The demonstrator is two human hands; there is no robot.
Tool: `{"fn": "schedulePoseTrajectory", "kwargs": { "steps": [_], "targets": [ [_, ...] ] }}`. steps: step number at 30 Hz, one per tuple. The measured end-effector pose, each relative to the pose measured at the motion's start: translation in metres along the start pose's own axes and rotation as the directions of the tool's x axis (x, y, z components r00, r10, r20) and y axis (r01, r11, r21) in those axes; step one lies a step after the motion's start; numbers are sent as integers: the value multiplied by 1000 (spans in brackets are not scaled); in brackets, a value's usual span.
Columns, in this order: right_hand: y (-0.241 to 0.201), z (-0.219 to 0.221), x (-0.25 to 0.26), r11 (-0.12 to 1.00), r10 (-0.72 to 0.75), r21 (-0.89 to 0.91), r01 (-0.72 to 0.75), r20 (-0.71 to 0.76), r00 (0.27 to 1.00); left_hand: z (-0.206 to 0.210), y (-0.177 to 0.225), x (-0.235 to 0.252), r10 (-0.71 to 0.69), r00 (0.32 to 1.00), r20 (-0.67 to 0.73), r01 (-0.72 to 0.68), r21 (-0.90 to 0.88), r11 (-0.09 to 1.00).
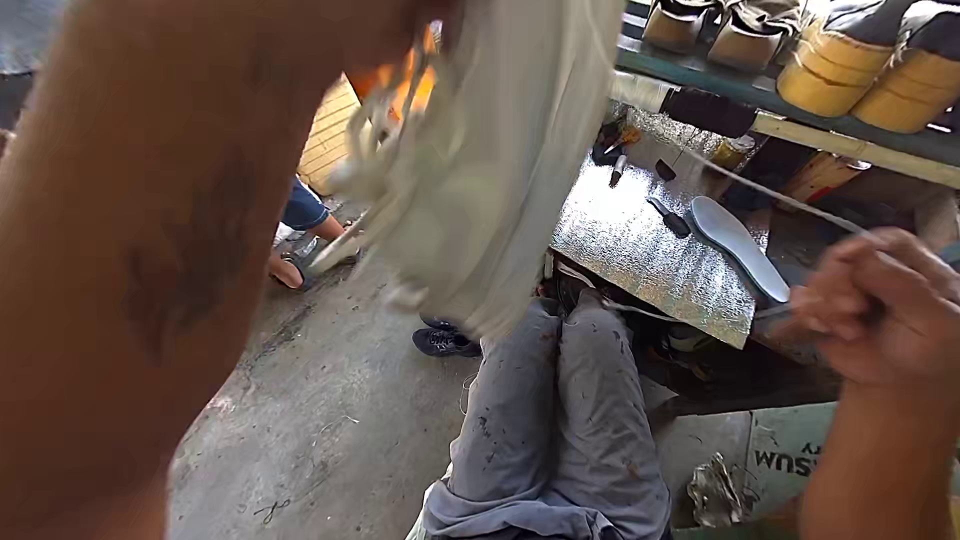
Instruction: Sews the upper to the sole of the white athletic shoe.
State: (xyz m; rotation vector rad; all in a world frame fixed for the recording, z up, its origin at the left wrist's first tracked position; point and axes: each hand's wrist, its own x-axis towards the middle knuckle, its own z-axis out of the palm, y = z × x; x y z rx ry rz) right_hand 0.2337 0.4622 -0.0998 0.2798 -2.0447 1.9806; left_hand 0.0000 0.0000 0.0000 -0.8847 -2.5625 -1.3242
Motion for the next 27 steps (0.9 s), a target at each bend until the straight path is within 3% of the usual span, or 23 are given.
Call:
{"fn": "schedulePoseTrajectory", "kwargs": {
  "steps": [2, 3, 5, 8, 13, 17, 19, 21, 22, 23, 25, 27],
  "targets": [
    [24, -50, -41, 999, 19, -37, -29, -261, 965, 59, 66, -53, 0, 975, 221, 12, -55, 998],
    [38, -66, -60, 992, 52, -85, -90, -373, 926, 79, 78, -76, 59, 929, 366, -6, -144, 990],
    [68, -80, -101, 935, 131, -238, -262, -456, 880, 107, 65, -116, 168, 869, 466, -63, -232, 971],
    [118, -65, -157, 777, 339, -392, -492, -399, 852, 151, 24, -157, 177, 893, 415, 10, -410, 912],
    [188, -39, -200, 524, 475, -432, -734, -567, 673, 218, -33, -183, 85, 980, 180, 38, -587, 809],
    [217, -53, -229, 275, 556, -551, -788, -578, 598, 191, -21, -173, 132, 991, -25, -110, -716, 689],
    [227, -68, -245, 54, 684, -615, -787, -551, 478, 158, -3, -158, 98, 991, -88, -129, -782, 610],
    [234, -81, -256, -136, 763, -653, -745, -549, 342, 129, 6, -135, 35, 989, -147, -137, -781, 609],
    [227, -80, -253, -132, 739, -663, -737, -562, 373, 121, 9, -120, -13, 981, -196, -144, -766, 627],
    [213, -74, -241, -26, 676, -676, -736, -554, 485, 116, 12, -106, -39, 973, -227, -146, -740, 657],
    [172, -42, -197, 286, 506, -712, -641, -456, 732, 117, 20, -82, -50, 960, -274, -157, -679, 717],
    [131, 15, -152, 649, 302, -629, -428, -303, 904, 124, 24, -63, -67, 964, -257, -126, -665, 736]
  ]
}}
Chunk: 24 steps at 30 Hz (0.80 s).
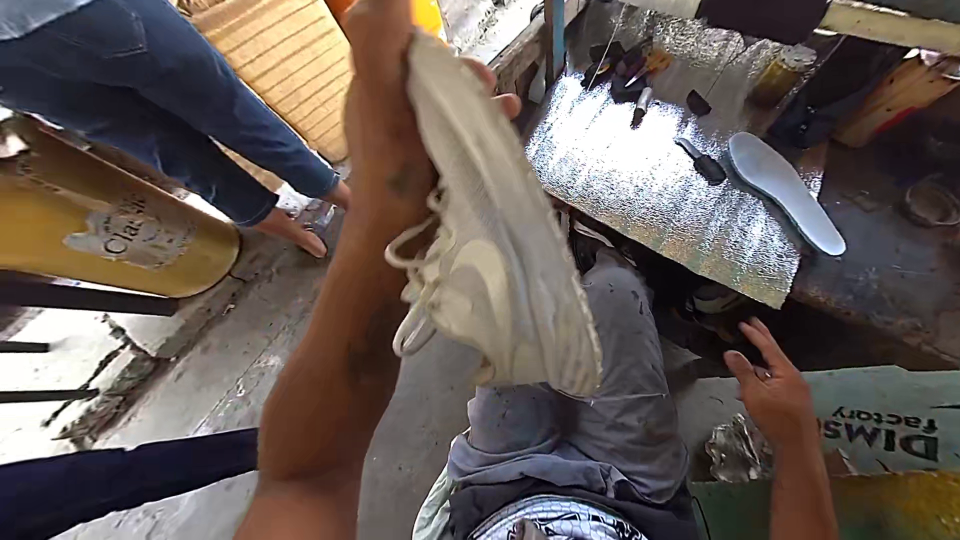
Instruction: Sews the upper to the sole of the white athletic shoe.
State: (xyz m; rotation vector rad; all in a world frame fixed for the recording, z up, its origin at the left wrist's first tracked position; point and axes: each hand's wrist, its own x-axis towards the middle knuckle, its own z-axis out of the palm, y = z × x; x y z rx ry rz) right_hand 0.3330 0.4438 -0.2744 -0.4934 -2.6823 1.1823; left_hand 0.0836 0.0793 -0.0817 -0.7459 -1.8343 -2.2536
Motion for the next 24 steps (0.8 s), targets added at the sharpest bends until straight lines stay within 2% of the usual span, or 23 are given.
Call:
{"fn": "schedulePoseTrajectory", "kwargs": {
  "steps": [1, 2, 3, 4, 5, 6, 7, 8, 10, 11, 12, 13, 15, 16, 17, 19, 21, 22, 24],
  "targets": [
    [-35, 14, 0, 951, -133, 288, 111, 58, 989, 7, -2, 9, -38, 999, 9, 38, -4, 999],
    [-64, 30, -3, 822, -260, 559, 110, 197, 945, 17, -4, 17, -97, 995, -1, 97, -21, 995],
    [-86, 45, -7, 708, -414, 705, 32, 378, 828, 28, -7, 23, -141, 990, -6, 140, -38, 989],
    [-100, 57, -15, 660, -538, 750, -53, 520, 664, 37, -12, 27, -157, 987, 8, 158, -24, 987],
    [-105, 63, -22, 663, -615, 743, -90, 609, 501, 44, -19, 28, -169, 985, 19, 168, 37, 985],
    [-102, 57, -27, 693, -641, 718, -63, 653, 403, 48, -27, 28, -186, 983, 7, 183, 128, 975],
    [-90, 41, -30, 712, -646, 702, 1, 656, 390, 48, -38, 27, -216, 976, 8, 210, 212, 954],
    [-71, 18, -32, 726, -627, 686, 50, 630, 459, 45, -53, 20, -278, 960, 17, 258, 323, 911],
    [-28, -34, -32, 742, -486, 670, 30, 506, 713, 44, -82, -8, -505, 862, 42, 392, 576, 717],
    [-9, -55, -32, 773, -356, 635, 1, 432, 829, 50, -97, -25, -588, 807, 58, 412, 658, 630],
    [7, -72, -30, 823, -208, 568, -30, 350, 913, 59, -110, -41, -648, 759, 70, 407, 726, 554],
    [18, -83, -26, 885, -50, 460, -74, 251, 967, 69, -121, -55, -685, 724, 81, 380, 781, 495],
    [29, -94, -13, 985, 168, 38, -171, 77, 983, 87, -136, -74, -734, 671, 100, 291, 876, 384],
    [30, -98, -5, 955, 238, -192, -225, 47, 970, 90, -140, -78, -737, 666, 115, 241, 902, 359],
    [29, -99, 1, 913, 294, -309, -268, 40, 955, 85, -142, -82, -714, 685, 145, 199, 906, 374],
    [21, -90, 6, 910, 259, -329, -253, -24, 965, 55, -137, -88, -586, 766, 263, 99, 853, 512],
    [3, -72, 6, 949, 172, -257, -184, -69, 983, 9, -120, -104, -391, 820, 417, -71, 753, 654],
    [-9, -61, 5, 970, 118, -206, -125, -47, 992, -13, -108, -118, -337, 817, 468, -131, 720, 682],
    [-33, -37, 3, 993, -5, -121, 11, 47, 999, -42, -93, -154, -346, 792, 503, -154, 713, 684]
  ]
}}
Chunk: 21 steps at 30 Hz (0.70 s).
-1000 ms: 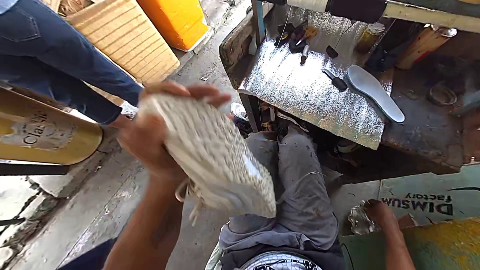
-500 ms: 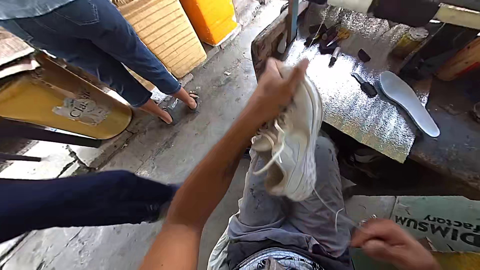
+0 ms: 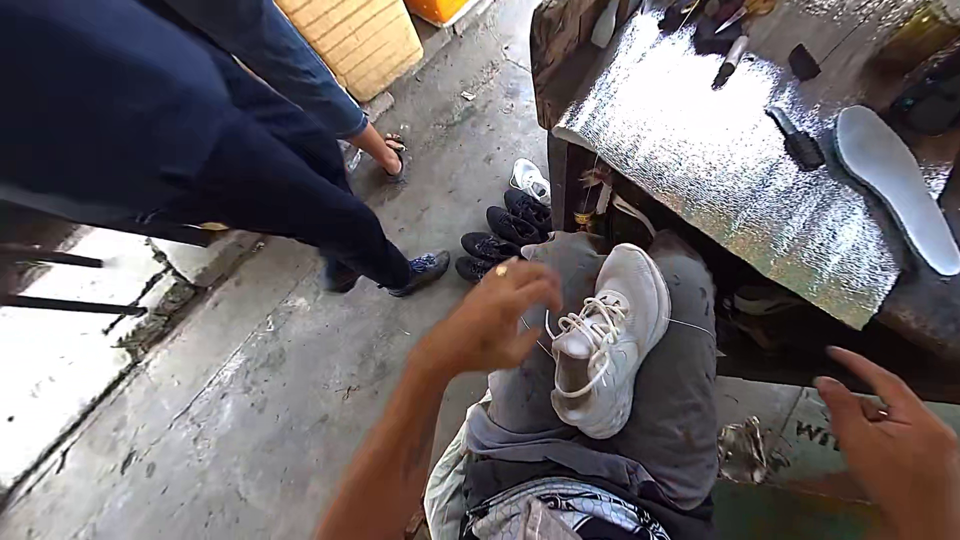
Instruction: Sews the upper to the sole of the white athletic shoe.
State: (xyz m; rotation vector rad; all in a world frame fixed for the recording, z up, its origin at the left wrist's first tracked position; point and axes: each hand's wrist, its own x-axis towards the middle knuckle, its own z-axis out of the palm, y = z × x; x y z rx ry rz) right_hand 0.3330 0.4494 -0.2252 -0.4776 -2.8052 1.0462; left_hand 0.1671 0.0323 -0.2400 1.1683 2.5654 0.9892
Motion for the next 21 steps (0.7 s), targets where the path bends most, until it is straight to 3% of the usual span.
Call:
{"fn": "schedulePoseTrajectory", "kwargs": {
  "steps": [2, 5, 8, 10, 14, 16, 18, 20, 21],
  "targets": [
    [-28, 27, 1, 991, -130, 38, 127, 111, 985, 24, 9, -31, -46, 999, 19, 47, -78, 996],
    [-63, 75, -3, 962, -271, 65, 264, 284, 920, 70, 18, -50, 15, 980, -200, -37, -108, 993],
    [-75, 104, -13, 949, -300, 1, 315, 311, 902, 66, 17, -49, 29, 948, -318, -98, -206, 974],
    [-74, 107, -18, 943, -307, -24, 333, 330, 893, 50, 19, -42, 1, 970, -243, -72, -284, 956],
    [-74, 99, -17, 941, -279, -60, 332, 416, 865, 32, 21, -10, 74, 997, 23, -58, -419, 906],
    [-82, 98, -18, 931, -331, -53, 361, 292, 897, 30, 16, 7, 68, 998, 6, -63, -296, 953],
    [-99, 101, -20, 911, -411, 23, 411, 123, 903, 33, 3, 21, 31, 995, -95, -34, -32, 999],
    [-123, 107, -22, 875, -484, 56, 481, 97, 870, 36, -5, 27, -89, 993, -82, 95, 70, 993],
    [-134, 111, -22, 857, -512, 15, 516, 149, 846, 37, -7, 27, -149, 988, -34, 150, 20, 988]
  ]
}}
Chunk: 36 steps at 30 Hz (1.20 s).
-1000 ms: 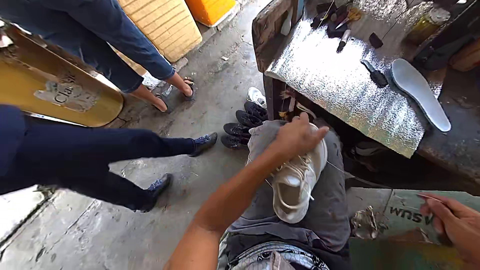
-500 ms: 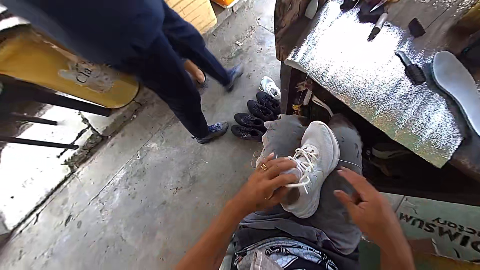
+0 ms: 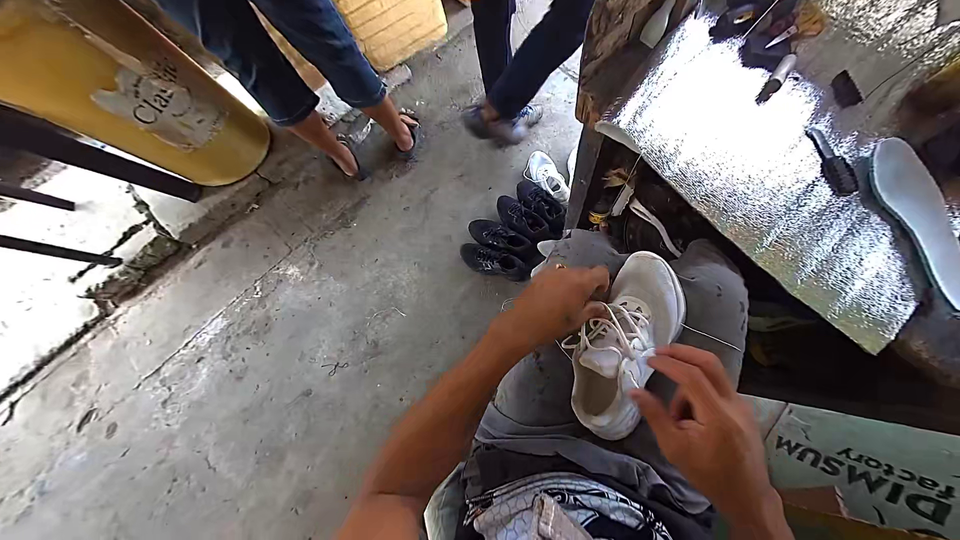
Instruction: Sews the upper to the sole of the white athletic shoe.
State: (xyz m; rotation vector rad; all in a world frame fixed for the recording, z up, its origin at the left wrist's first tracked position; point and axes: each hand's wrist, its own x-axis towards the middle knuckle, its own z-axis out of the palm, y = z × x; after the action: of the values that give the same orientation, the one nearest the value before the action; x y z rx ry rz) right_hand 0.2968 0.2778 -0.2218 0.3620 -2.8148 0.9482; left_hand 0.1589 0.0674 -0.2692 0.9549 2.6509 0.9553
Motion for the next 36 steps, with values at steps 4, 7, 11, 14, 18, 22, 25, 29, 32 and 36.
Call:
{"fn": "schedulePoseTrajectory", "kwargs": {
  "steps": [4, 7, 11, 14, 18, 22, 25, 29, 32, 36],
  "targets": [
    [-6, 30, 23, 942, -64, -306, 137, 236, 970, -9, -15, -37, -67, 997, 22, 71, -279, 958],
    [9, 38, 29, 907, -170, -359, 221, 169, 971, -4, -20, -84, -104, 951, -290, 56, -169, 984],
    [10, 36, 35, 941, -172, -289, 178, 48, 984, 45, -4, -120, -64, 923, -378, 58, -25, 998],
    [9, 40, 36, 958, -140, -246, 145, 39, 989, 66, 0, -119, -67, 911, -408, 97, 52, 994],
    [10, 41, 37, 970, -107, -217, 112, 38, 994, 65, 2, -124, -27, 929, -369, 67, 96, 993],
    [13, 45, 39, 969, -105, -219, 111, 40, 994, 60, 6, -147, 59, 982, -182, -42, 97, 994],
    [14, 46, 37, 972, -90, -213, 97, 39, 995, 64, 9, -173, 47, 993, -110, -41, 56, 998],
    [14, 46, 35, 971, -93, -217, 95, 22, 995, 63, -14, -220, -110, 992, -64, 115, 77, 990],
    [11, 44, 34, 970, -94, -221, 102, 45, 994, 49, -20, -233, -223, 973, -62, 228, 97, 969],
    [-1, 35, 38, 969, -51, -234, 82, 137, 989, 33, 41, -173, -177, 977, -116, 153, -188, 970]
  ]
}}
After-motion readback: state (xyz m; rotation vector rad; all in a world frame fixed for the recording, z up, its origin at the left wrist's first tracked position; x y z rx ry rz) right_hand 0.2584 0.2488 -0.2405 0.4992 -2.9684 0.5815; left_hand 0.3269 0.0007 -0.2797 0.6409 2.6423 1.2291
